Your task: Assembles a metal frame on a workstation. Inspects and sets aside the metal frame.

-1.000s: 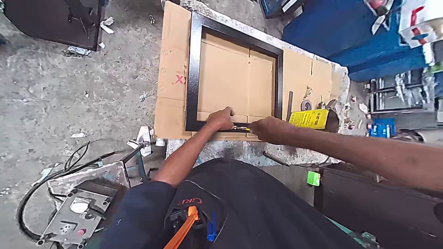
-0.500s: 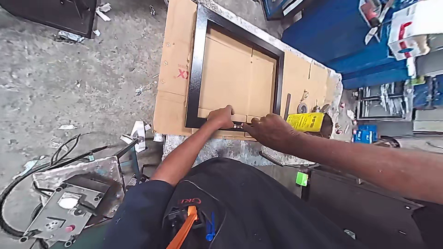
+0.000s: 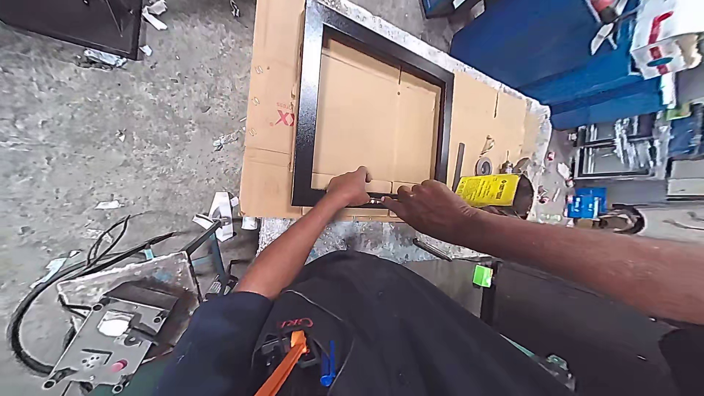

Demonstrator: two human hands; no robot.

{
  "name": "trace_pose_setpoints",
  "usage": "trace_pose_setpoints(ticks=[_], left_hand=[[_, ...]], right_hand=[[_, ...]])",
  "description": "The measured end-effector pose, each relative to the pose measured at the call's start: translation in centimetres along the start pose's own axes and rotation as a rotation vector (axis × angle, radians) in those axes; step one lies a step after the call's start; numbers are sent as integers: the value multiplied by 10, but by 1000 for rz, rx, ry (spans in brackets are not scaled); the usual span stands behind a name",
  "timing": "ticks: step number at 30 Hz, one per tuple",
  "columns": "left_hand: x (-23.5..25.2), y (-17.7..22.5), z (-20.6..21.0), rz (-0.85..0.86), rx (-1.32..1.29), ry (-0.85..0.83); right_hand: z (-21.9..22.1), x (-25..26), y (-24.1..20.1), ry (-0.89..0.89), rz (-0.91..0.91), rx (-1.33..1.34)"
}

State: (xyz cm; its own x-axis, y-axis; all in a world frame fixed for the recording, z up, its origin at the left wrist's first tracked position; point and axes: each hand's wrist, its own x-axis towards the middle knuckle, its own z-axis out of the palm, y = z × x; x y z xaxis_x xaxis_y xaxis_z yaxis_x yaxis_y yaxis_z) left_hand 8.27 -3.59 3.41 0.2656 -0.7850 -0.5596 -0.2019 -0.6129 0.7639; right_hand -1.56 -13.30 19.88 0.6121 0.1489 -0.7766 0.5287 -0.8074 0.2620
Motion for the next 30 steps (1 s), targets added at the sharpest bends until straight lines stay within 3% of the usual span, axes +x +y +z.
trace_pose_setpoints(ticks=[19, 25, 30], left_hand=[[5, -2, 0, -14, -8, -14], [6, -2, 2, -20, -16, -16], [6, -2, 3, -11, -23, 7]], right_hand=[[9, -9, -4, 69, 45, 55], [7, -8, -3, 105, -28, 30], [1, -4, -4, 23, -83, -18]])
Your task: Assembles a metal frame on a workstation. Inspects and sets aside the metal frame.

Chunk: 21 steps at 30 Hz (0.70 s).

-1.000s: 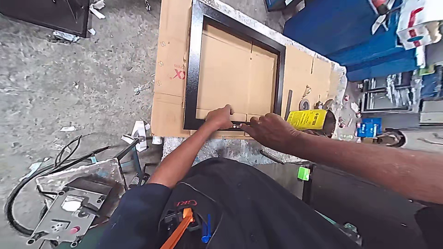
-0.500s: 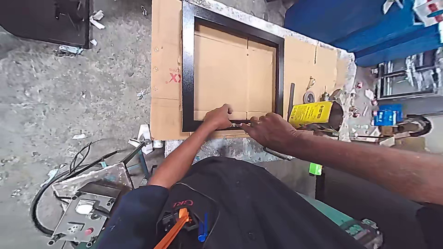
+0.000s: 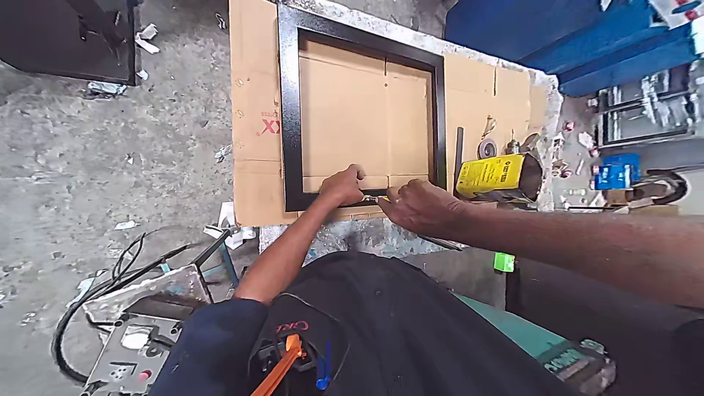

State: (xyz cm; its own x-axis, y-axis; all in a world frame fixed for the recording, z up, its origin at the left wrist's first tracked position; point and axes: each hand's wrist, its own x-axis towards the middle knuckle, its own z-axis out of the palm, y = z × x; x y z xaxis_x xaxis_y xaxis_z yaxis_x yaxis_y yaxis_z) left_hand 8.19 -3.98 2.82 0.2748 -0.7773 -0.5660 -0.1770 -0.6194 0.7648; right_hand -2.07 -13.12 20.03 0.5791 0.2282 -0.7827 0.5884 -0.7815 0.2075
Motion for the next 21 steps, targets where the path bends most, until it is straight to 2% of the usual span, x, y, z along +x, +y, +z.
trace_pose_setpoints(ticks=[6, 21], left_hand=[[-2, -1, -2, -13, 0, -1], [-3, 0, -4, 5, 14, -20]], right_hand=[[8, 3, -3, 62, -35, -39], [-5, 2, 1, -74, 99, 126]])
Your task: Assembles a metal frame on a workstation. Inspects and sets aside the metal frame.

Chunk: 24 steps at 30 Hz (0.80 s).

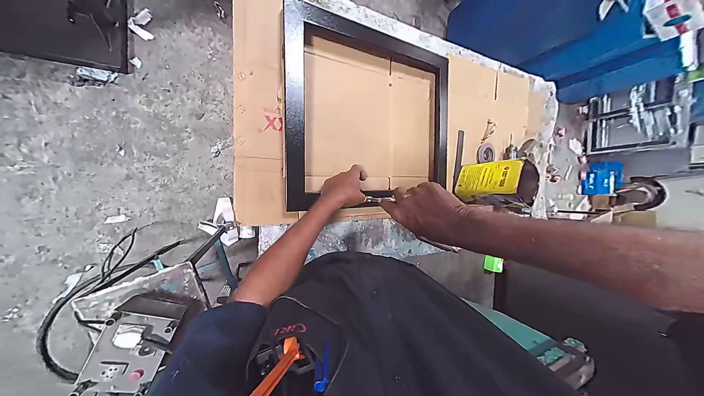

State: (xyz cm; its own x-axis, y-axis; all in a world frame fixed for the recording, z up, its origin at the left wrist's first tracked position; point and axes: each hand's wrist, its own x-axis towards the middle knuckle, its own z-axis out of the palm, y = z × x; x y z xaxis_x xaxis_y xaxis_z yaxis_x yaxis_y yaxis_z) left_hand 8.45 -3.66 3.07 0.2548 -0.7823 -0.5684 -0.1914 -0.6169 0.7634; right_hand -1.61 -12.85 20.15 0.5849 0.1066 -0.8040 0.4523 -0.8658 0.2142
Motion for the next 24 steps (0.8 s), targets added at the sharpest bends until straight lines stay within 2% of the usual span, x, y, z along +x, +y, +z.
trace_pose_setpoints(ticks=[7, 24], left_hand=[[1, 0, 1, 5, -7, -5], [6, -2, 3, -1, -14, 3]], right_hand=[[6, -3, -5, 48, -52, -39], [12, -8, 0, 178, -7, 21]])
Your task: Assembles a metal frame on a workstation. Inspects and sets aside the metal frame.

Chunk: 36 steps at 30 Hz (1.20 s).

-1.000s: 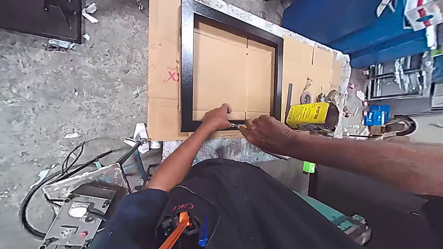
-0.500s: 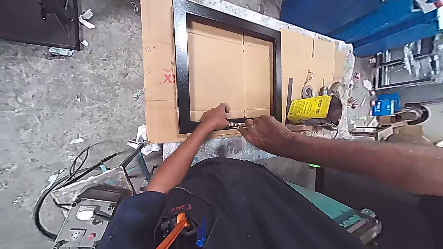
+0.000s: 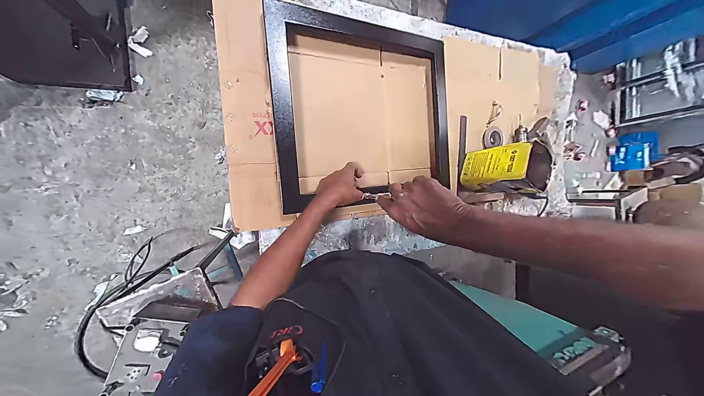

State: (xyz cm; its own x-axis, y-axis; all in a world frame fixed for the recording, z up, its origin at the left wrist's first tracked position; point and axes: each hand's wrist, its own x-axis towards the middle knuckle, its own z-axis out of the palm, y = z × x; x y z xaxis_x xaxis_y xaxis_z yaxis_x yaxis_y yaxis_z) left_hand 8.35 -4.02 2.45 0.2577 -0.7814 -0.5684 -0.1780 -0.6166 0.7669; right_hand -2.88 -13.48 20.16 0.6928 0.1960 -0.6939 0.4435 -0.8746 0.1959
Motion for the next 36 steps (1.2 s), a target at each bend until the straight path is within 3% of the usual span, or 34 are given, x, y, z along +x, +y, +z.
trace_pose_setpoints(ticks=[11, 17, 20, 25, 27, 33, 36], left_hand=[[0, -1, 1, -15, -4, 7], [-2, 4, 3, -56, -8, 24], [-2, 4, 1, -59, -23, 26], [-1, 3, 1, -53, -22, 31], [-1, 3, 1, -43, -19, 28], [1, -5, 7, 14, 4, 62], [3, -11, 10, 54, 19, 53]], right_hand=[[3, 8, 1, -57, -30, -15], [-18, 15, -8, -261, 151, 99], [-25, 27, 1, -461, 299, 292], [-4, 40, 33, -563, 494, 970], [-2, 40, 34, -653, 587, 1101], [-9, 29, 30, -465, 299, 616], [-6, 5, 28, -276, 291, 477]])
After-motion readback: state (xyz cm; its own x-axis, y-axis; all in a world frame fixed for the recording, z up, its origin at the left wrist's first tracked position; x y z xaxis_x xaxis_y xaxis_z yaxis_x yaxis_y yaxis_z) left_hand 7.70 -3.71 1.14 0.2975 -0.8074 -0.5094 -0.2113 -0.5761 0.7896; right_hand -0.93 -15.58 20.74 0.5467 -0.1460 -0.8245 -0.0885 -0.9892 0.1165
